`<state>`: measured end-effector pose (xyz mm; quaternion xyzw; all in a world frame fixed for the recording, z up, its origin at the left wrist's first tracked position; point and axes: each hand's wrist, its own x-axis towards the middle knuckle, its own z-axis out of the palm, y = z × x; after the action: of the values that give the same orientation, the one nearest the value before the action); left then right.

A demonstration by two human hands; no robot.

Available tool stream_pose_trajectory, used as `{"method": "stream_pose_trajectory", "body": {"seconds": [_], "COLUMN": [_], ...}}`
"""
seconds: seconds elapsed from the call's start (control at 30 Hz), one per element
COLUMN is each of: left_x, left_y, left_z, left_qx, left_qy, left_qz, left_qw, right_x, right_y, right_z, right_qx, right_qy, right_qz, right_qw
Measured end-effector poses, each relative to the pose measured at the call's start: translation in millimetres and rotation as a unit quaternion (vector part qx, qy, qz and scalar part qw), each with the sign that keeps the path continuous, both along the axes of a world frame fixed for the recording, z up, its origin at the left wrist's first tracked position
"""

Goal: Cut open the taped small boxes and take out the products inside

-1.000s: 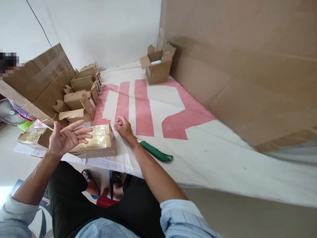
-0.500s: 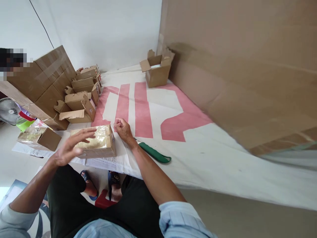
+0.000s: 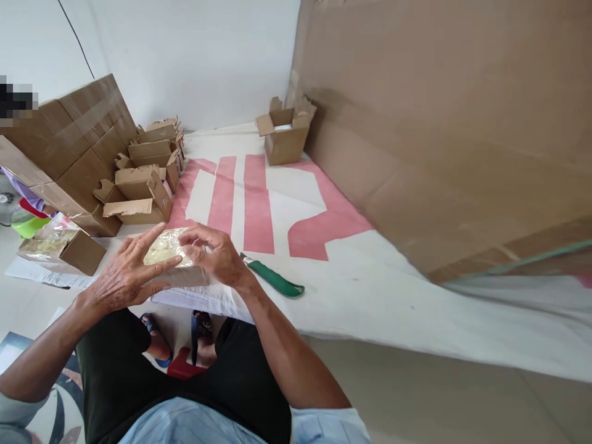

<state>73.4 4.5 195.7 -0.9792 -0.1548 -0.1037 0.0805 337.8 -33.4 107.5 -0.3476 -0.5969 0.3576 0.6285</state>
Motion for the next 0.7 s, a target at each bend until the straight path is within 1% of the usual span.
{"method": "stream_pose_trajectory", "body": {"seconds": [0.07,0.17,0.33,0.53,0.7], "left_x": [0.3,-0.4,-8.2,-20.2,-29.4], "left_y": [-0.7,-3.1,-10.8,-23.0,-33.5], "left_z": [-2.2,-6.2,-7.8,-6.4,-10.6], "left_qx": [-0.003,-0.010,-0.018,-0.025,-0.029], "left_qy": [-0.002,-0.008,-0.009,-0.007,-0.012], "left_qz": [0.004,-0.006,-0.011,-0.008,-0.006], "left_qw": [1.000,1.000,1.000,1.000,0.999], "right_x": [-5.5,-13.7,-25.5,-36.8,-45.0], "right_y": [-14.2,-23.2,-27.3,-30.2,-31.8], "right_z": [12.9,19.1,19.5,24.9,26.3], "right_qx": [0.006,0.004,0.007,-0.001,-0.015], "right_qy": [-0.021,-0.037,-0.049,-0.059,-0.072], "right_qz": [0.062,0.103,0.113,0.134,0.147], "right_qw": [0.998,0.994,0.992,0.989,0.986]}}
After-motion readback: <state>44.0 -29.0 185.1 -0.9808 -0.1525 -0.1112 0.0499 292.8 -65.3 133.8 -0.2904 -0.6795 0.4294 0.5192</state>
